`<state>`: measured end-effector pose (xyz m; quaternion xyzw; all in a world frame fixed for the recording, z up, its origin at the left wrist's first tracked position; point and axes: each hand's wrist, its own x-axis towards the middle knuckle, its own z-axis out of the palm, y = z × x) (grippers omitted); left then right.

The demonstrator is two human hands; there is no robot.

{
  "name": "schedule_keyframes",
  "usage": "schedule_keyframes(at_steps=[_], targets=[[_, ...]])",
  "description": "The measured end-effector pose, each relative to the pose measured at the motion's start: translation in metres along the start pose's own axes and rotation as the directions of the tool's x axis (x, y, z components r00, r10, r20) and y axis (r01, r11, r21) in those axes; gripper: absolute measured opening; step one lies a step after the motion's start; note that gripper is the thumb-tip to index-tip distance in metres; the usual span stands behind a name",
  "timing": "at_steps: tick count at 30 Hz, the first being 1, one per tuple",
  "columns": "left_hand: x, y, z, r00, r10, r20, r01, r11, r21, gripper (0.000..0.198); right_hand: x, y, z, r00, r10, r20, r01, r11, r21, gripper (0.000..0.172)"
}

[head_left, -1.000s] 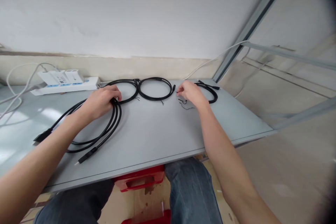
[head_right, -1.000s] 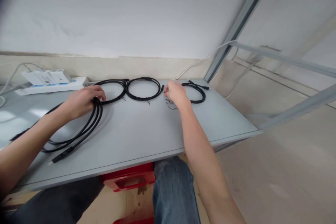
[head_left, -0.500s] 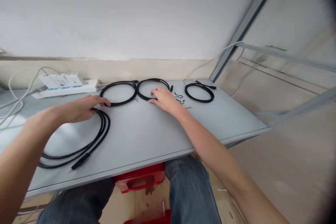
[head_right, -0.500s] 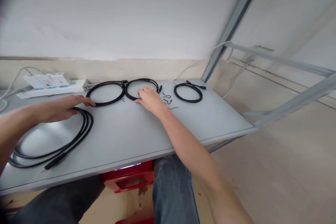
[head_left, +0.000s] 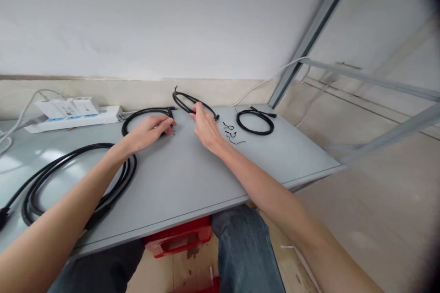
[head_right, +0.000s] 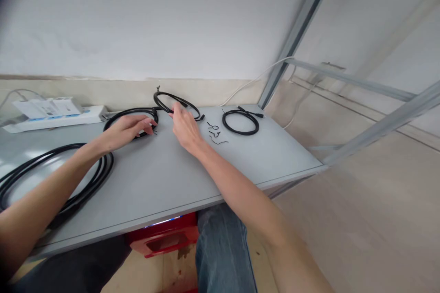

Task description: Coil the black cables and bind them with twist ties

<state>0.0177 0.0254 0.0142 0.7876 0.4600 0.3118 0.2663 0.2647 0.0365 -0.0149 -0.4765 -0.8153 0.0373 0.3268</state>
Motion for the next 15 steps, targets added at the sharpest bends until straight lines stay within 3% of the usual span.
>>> schedule_keyframes(at_steps=[3, 7, 10, 15], targets=[[-0.008, 0.002, 0.003, 0.999, -0.012, -0.039, 0.0, 0.951, -0.309, 0.074, -0.002, -0.008, 0.002, 0.995, -0.042, -0.086, 0.051, 0.993, 0.105, 0.037], [-0.016, 0.005, -0.001, 0.998, 0.014, -0.067, -0.054, 0.762, -0.645, 0.065, -0.009, -0.026, 0.008, 0.974, -0.217, -0.063, 0.222, 0.969, 0.11, 0.03], [-0.019, 0.005, -0.004, 0.983, -0.129, -0.128, -0.004, 0.689, -0.725, 0.047, -0.013, -0.034, 0.017, 0.953, -0.301, -0.006, 0.301, 0.953, 0.031, 0.031], [-0.023, 0.011, -0.011, 0.96, -0.234, -0.153, 0.061, 0.709, -0.703, 0.02, -0.016, -0.036, 0.032, 0.905, -0.407, 0.123, 0.418, 0.905, -0.08, 0.038]])
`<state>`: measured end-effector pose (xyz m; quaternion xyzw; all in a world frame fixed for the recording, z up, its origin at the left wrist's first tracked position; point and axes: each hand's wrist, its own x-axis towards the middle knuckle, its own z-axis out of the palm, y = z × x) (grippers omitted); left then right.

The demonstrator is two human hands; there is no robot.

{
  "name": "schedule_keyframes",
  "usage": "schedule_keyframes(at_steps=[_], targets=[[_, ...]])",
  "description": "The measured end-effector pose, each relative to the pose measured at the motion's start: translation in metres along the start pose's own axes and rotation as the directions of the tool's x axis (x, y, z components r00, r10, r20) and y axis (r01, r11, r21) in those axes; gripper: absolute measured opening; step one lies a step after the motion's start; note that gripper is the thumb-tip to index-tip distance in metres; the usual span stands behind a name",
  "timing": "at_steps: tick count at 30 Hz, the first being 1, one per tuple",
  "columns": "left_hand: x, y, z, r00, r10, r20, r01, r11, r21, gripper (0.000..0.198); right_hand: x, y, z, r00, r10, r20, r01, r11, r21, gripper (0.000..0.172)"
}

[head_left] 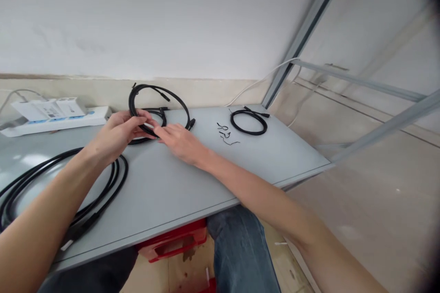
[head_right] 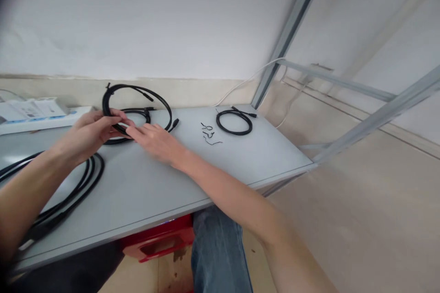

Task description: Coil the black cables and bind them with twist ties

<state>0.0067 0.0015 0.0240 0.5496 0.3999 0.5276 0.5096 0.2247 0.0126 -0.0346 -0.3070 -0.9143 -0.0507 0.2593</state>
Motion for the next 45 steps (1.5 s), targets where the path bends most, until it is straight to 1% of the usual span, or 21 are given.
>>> schedule_keyframes(at_steps=[2, 5, 7, 10, 12, 15, 16, 18, 20, 22, 26, 27, 29, 31, 32, 35, 37, 38, 39, 41, 45], targets=[[0.0, 0.007, -0.002, 0.998, 0.052, -0.045, -0.053, 0.998, -0.027, 0.015, -0.001, 0.0, 0.001, 0.999, -0.049, 0.017, 0.049, 0.999, 0.011, 0.043], [0.001, 0.02, -0.011, 0.966, 0.224, -0.128, -0.242, 0.96, -0.144, 0.006, -0.002, 0.002, -0.005, 0.997, -0.076, -0.011, 0.077, 0.992, 0.097, 0.046], [0.0, 0.03, -0.021, 0.94, 0.28, -0.196, -0.317, 0.929, -0.191, 0.011, -0.003, 0.005, -0.015, 0.999, -0.03, -0.046, 0.037, 0.986, 0.162, 0.047], [-0.004, 0.042, -0.038, 0.91, 0.28, -0.306, -0.343, 0.922, -0.177, 0.029, -0.003, 0.013, -0.033, 0.985, 0.124, -0.118, -0.101, 0.978, 0.185, 0.052], [-0.006, 0.045, -0.048, 0.886, 0.296, -0.357, -0.372, 0.913, -0.167, 0.037, -0.005, 0.023, -0.046, 0.938, 0.276, -0.208, -0.248, 0.957, 0.153, 0.057], [-0.007, 0.046, -0.057, 0.859, 0.301, -0.415, -0.407, 0.893, -0.194, 0.042, -0.015, 0.046, -0.066, 0.807, 0.508, -0.301, -0.513, 0.856, 0.067, 0.062], [-0.006, 0.046, -0.057, 0.855, 0.289, -0.43, -0.407, 0.888, -0.215, 0.043, -0.02, 0.054, -0.072, 0.762, 0.573, -0.303, -0.594, 0.804, 0.026, 0.062], [-0.005, 0.045, -0.056, 0.853, 0.258, -0.454, -0.404, 0.877, -0.261, 0.043, -0.028, 0.069, -0.08, 0.7, 0.677, -0.228, -0.706, 0.705, -0.072, 0.058], [-0.004, 0.042, -0.052, 0.864, 0.23, -0.448, -0.389, 0.87, -0.304, 0.044, -0.033, 0.076, -0.082, 0.665, 0.734, -0.138, -0.747, 0.652, -0.132, 0.053], [-0.003, 0.038, -0.044, 0.892, 0.206, -0.402, -0.354, 0.872, -0.339, 0.044, -0.034, 0.074, -0.078, 0.694, 0.716, -0.071, -0.719, 0.686, -0.11, 0.053], [-0.002, 0.029, -0.025, 0.944, 0.171, -0.281, -0.274, 0.881, -0.386, 0.038, -0.026, 0.051, -0.062, 0.859, 0.508, 0.061, -0.51, 0.86, 0.019, 0.063], [-0.002, 0.028, -0.022, 0.954, 0.167, -0.249, -0.258, 0.88, -0.399, 0.033, -0.024, 0.046, -0.059, 0.877, 0.47, 0.094, -0.474, 0.88, 0.02, 0.066], [-0.002, 0.029, -0.018, 0.954, 0.147, -0.262, -0.256, 0.852, -0.456, 0.036, -0.023, 0.043, -0.058, 0.874, 0.472, 0.12, -0.472, 0.881, -0.027, 0.071], [-0.002, 0.032, -0.02, 0.952, 0.086, -0.294, -0.238, 0.812, -0.533, 0.047, -0.026, 0.052, -0.063, 0.829, 0.556, 0.063, -0.547, 0.829, -0.116, 0.071], [-0.002, 0.033, -0.023, 0.952, 0.042, -0.302, -0.216, 0.794, -0.569, 0.051, -0.03, 0.059, -0.068, 0.791, 0.612, 0.008, -0.603, 0.781, -0.164, 0.068], [0.0, 0.034, -0.033, 0.96, -0.097, -0.264, -0.089, 0.783, -0.615, 0.055, -0.042, 0.085, -0.087, 0.62, 0.774, -0.125, -0.773, 0.578, -0.261, 0.056], [0.002, 0.031, -0.036, 0.962, -0.189, -0.197, 0.039, 0.809, -0.586, 0.056, -0.049, 0.099, -0.096, 0.5, 0.861, -0.093, -0.844, 0.461, -0.274, 0.044], [0.003, 0.029, -0.037, 0.961, -0.226, -0.161, 0.102, 0.828, -0.552, 0.054, -0.051, 0.103, -0.098, 0.456, 0.888, -0.057, -0.863, 0.426, -0.273, 0.038], [0.003, 0.027, -0.036, 0.959, -0.255, -0.12, 0.162, 0.847, -0.506, 0.049, -0.052, 0.105, -0.099, 0.43, 0.902, -0.022, -0.872, 0.409, -0.268, 0.032], [0.004, 0.022, -0.035, 0.956, -0.289, -0.047, 0.246, 0.878, -0.41, 0.033, -0.051, 0.107, -0.096, 0.417, 0.908, 0.04, -0.876, 0.413, -0.247, 0.023], [0.007, 0.011, -0.035, 0.945, -0.324, 0.046, 0.323, 0.902, -0.286, 0.014, -0.047, 0.103, -0.086, 0.454, 0.884, 0.114, -0.856, 0.468, -0.218, 0.015]])
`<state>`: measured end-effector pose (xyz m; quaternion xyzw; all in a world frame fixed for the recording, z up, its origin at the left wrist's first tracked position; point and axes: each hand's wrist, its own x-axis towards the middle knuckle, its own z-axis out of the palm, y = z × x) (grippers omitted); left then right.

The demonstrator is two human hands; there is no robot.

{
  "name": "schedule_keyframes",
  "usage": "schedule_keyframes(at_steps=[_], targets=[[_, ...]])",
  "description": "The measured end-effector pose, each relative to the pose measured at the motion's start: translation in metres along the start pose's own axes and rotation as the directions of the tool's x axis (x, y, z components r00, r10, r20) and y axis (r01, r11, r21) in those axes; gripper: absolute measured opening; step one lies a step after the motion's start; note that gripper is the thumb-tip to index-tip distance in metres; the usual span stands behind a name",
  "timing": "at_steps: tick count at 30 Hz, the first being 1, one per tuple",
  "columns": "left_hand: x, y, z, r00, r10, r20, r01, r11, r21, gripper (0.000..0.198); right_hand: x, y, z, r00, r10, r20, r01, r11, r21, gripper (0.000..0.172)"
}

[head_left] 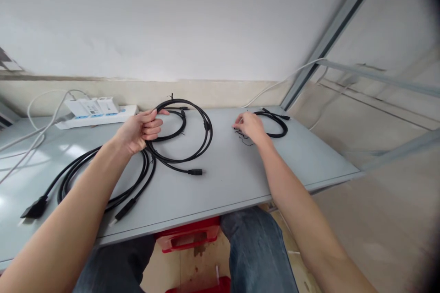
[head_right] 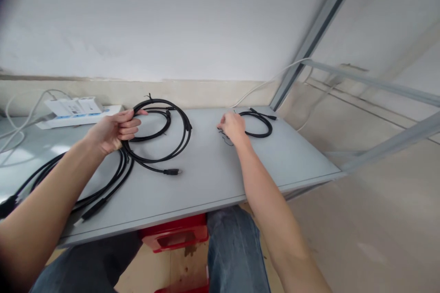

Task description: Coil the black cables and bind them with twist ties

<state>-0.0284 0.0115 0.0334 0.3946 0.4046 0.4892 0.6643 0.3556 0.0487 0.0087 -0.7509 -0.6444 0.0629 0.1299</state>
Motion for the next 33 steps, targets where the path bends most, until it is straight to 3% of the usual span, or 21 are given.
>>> schedule_keyframes(at_steps=[3, 6, 10, 13, 16, 18, 23, 26, 28, 29, 31, 33], targets=[[0.003, -0.004, -0.006, 1.0, -0.011, 0.02, 0.01, 0.998, 0.057, 0.01, 0.0, 0.002, 0.0, 1.0, 0.002, -0.009, -0.002, 1.0, 0.004, 0.011], [0.005, -0.007, -0.008, 1.0, 0.0, -0.002, 0.001, 0.991, 0.136, 0.009, 0.0, 0.01, -0.007, 1.0, 0.004, -0.018, -0.004, 1.0, 0.027, 0.031], [0.007, -0.013, -0.005, 0.98, 0.161, -0.116, -0.106, 0.919, 0.38, 0.016, 0.0, 0.018, -0.015, 0.996, -0.048, 0.077, 0.043, 0.996, 0.072, 0.037], [0.014, -0.02, -0.005, 0.905, 0.385, -0.183, -0.149, 0.688, 0.71, 0.02, 0.002, 0.017, -0.012, 0.993, -0.063, 0.101, 0.054, 0.994, 0.097, 0.026], [0.023, -0.027, -0.01, 0.836, 0.542, -0.084, -0.112, 0.318, 0.941, 0.033, 0.004, 0.012, -0.005, 0.997, -0.043, 0.057, 0.039, 0.997, 0.073, 0.019], [0.027, -0.033, -0.013, 0.812, 0.583, -0.016, -0.084, 0.144, 0.986, 0.045, 0.004, 0.01, -0.001, 0.999, -0.041, 0.035, 0.04, 0.999, 0.035, 0.022], [0.028, -0.046, -0.022, 0.814, 0.579, 0.059, -0.02, -0.074, 0.997, 0.061, 0.002, 0.006, 0.006, 0.995, -0.094, 0.021, 0.095, 0.996, -0.001, 0.029], [0.027, -0.048, -0.025, 0.811, 0.578, 0.085, -0.02, -0.117, 0.993, 0.06, 0.005, 0.005, 0.009, 0.977, -0.095, -0.192, 0.122, 0.984, 0.132, 0.031], [0.028, -0.048, -0.026, 0.806, 0.586, 0.084, -0.019, -0.116, 0.993, 0.058, 0.01, 0.008, 0.009, 0.905, -0.08, -0.417, 0.215, 0.933, 0.289, 0.03], [0.028, -0.048, -0.026, 0.806, 0.587, 0.078, -0.015, -0.112, 0.994, 0.057, 0.014, 0.011, 0.008, 0.837, -0.063, -0.543, 0.296, 0.888, 0.353, 0.029], [0.028, -0.048, -0.025, 0.814, 0.578, 0.061, 0.0, -0.105, 0.994, 0.056, 0.024, 0.021, 0.003, 0.645, 0.0, -0.764, 0.474, 0.784, 0.4, 0.025], [0.027, -0.049, -0.024, 0.826, 0.562, 0.048, 0.017, -0.111, 0.994, 0.056, 0.035, 0.031, -0.002, 0.444, 0.114, -0.889, 0.582, 0.718, 0.383, 0.027]])
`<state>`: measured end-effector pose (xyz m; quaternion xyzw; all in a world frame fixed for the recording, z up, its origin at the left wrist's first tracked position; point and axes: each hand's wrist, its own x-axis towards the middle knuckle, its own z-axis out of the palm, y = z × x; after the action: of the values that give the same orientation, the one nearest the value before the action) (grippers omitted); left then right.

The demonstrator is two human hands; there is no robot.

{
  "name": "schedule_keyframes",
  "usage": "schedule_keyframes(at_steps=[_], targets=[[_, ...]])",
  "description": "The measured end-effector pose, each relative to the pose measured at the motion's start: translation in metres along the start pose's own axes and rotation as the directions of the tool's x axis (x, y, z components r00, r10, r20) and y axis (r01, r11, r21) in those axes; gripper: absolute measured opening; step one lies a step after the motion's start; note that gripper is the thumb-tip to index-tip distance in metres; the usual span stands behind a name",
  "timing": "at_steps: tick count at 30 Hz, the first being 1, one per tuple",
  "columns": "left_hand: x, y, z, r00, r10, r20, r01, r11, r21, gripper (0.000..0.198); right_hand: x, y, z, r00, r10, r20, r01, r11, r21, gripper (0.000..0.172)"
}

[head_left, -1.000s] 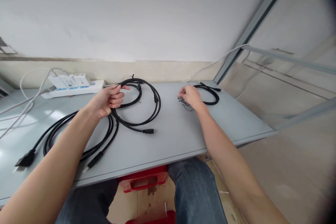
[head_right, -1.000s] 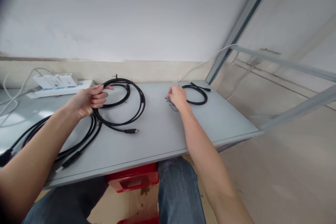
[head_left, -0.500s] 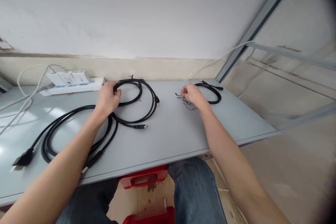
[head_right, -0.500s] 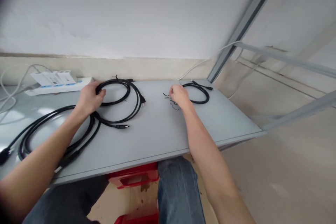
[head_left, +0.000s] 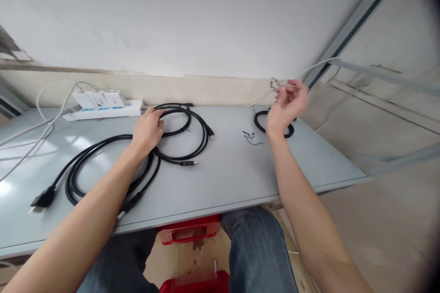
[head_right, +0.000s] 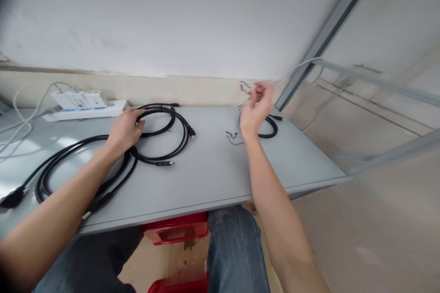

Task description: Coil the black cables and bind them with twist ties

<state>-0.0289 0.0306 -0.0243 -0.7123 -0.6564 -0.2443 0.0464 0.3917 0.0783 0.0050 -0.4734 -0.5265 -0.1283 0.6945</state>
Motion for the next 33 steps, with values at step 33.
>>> schedule_keyframes(at_steps=[33], targets=[[-0.002, 0.026, -0.006, 0.8, 0.599, -0.003, -0.525, 0.699, -0.485, 0.033, -0.115, -0.111, 0.038, 0.486, -0.167, 0.858, -0.329, 0.874, 0.357, 0.011]])
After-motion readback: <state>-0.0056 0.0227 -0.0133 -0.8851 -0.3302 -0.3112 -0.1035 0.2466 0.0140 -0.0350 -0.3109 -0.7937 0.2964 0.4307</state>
